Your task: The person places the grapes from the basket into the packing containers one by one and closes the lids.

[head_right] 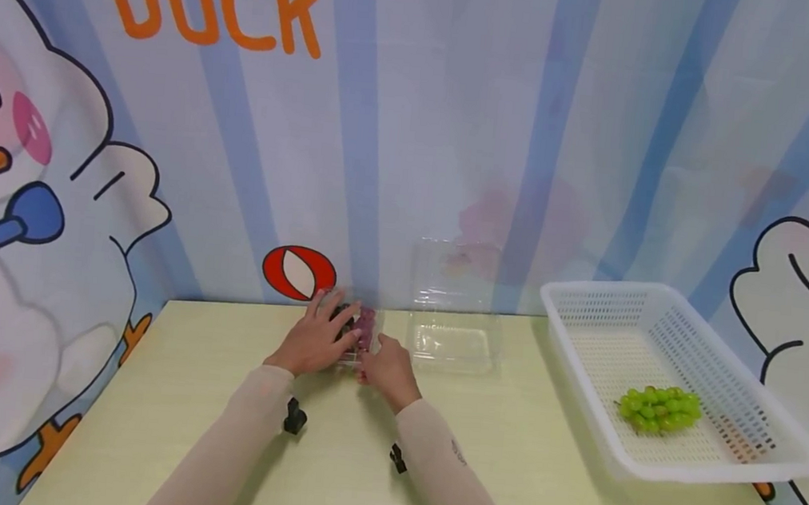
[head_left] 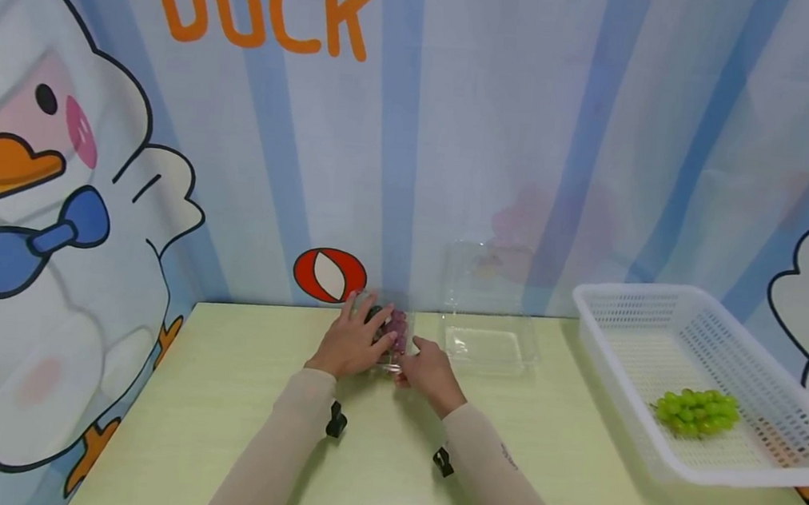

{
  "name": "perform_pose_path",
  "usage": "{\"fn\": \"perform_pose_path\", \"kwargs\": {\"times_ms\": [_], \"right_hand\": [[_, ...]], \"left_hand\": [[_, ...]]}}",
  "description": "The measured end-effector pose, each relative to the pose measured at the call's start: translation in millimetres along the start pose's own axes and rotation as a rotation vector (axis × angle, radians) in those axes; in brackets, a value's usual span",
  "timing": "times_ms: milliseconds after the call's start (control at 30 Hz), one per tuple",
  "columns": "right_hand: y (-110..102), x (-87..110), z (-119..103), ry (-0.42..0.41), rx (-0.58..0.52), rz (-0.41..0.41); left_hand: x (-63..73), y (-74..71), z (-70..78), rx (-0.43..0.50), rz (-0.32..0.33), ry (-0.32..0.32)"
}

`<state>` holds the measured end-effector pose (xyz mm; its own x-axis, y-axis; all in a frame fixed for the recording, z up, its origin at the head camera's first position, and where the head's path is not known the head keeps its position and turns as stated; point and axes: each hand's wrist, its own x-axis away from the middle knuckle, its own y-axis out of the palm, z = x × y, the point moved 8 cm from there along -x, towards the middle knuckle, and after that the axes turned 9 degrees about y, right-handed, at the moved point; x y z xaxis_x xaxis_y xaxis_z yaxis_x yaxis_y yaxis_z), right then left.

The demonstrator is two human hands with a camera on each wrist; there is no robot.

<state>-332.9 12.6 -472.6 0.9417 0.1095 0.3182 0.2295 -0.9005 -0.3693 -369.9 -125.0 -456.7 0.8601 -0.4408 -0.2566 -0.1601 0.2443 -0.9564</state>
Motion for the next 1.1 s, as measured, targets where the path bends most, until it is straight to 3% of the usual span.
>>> {"fn": "perform_pose_path", "kwargs": {"times_ms": [333, 567, 1100], "right_hand": [[1.0, -1.9, 4.7, 0.007, -0.043, -0.015], [-0.2, -2.1, 2.8, -0.016, -0.066, -0.028], [0.1, -2.9, 3.1, -0.023, -0.058, -0.028]], "left_hand": [[0.8, 6.3, -1.3, -0.011, -0.021, -0.012], [-0.2, 6.2, -2.0, -0.012, 0.000, -0.004], [-0.2, 6.3, -2.8, 0.005, -0.005, -0.010]]}}
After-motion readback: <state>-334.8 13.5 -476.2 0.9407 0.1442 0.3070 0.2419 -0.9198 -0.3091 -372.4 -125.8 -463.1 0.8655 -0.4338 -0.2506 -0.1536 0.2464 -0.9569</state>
